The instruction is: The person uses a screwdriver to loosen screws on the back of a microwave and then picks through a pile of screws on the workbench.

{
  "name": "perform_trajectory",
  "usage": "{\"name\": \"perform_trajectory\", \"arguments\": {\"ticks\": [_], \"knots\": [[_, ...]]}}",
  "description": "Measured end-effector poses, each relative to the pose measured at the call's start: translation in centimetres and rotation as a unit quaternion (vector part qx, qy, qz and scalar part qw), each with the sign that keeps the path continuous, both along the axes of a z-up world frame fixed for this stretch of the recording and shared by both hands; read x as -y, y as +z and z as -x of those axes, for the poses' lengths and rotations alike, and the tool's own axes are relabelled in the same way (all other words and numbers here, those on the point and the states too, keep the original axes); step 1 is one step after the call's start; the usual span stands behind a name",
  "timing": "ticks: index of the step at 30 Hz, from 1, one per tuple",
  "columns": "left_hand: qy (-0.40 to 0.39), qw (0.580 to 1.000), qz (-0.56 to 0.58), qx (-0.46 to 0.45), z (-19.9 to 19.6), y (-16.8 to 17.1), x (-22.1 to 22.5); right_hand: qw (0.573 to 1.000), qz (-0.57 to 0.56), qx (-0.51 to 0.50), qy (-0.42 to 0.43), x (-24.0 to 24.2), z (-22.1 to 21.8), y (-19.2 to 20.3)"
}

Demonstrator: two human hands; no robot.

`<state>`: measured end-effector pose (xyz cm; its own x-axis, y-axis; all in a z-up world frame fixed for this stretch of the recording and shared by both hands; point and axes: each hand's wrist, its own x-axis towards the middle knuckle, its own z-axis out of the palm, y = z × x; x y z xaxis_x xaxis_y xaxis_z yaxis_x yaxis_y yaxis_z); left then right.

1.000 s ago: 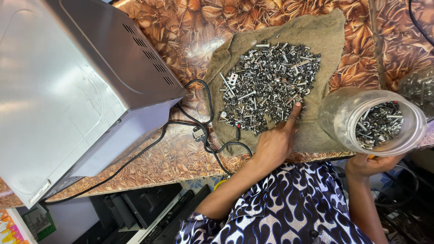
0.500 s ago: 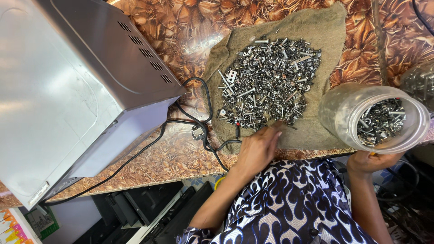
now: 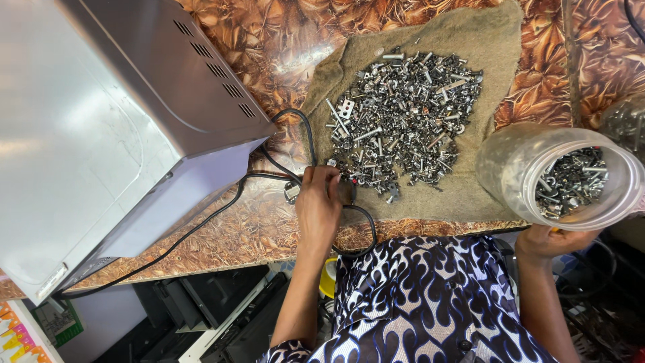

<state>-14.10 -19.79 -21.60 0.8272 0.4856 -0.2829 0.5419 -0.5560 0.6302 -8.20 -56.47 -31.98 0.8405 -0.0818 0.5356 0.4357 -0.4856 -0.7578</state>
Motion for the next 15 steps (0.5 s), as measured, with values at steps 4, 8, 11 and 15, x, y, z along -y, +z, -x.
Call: {"name": "perform_trajectory", "arguments": {"ticks": [4, 8, 11, 15], "knots": [[-0.01, 0.999, 0.011, -0.034, -0.2, -0.5, 0.4, 1.0, -0.001, -0.004, 0.003, 0.4, 0.4, -0.3], [-0.034, 0.998, 0.005, -0.05, -0.5, -0.5, 0.5, 1.0, -0.001, -0.004, 0.005, 0.4, 0.3, -0.5], [-0.032, 0.998, 0.002, -0.06, -0.6, -0.3, 0.3, 1.0, -0.001, -0.005, 0.006, 0.5, 0.2, -0.7], [-0.012, 0.998, -0.002, -0.06, -0.7, 0.5, 0.0, 1.0, -0.003, -0.007, 0.012, 0.7, 0.1, -1.0]]}}
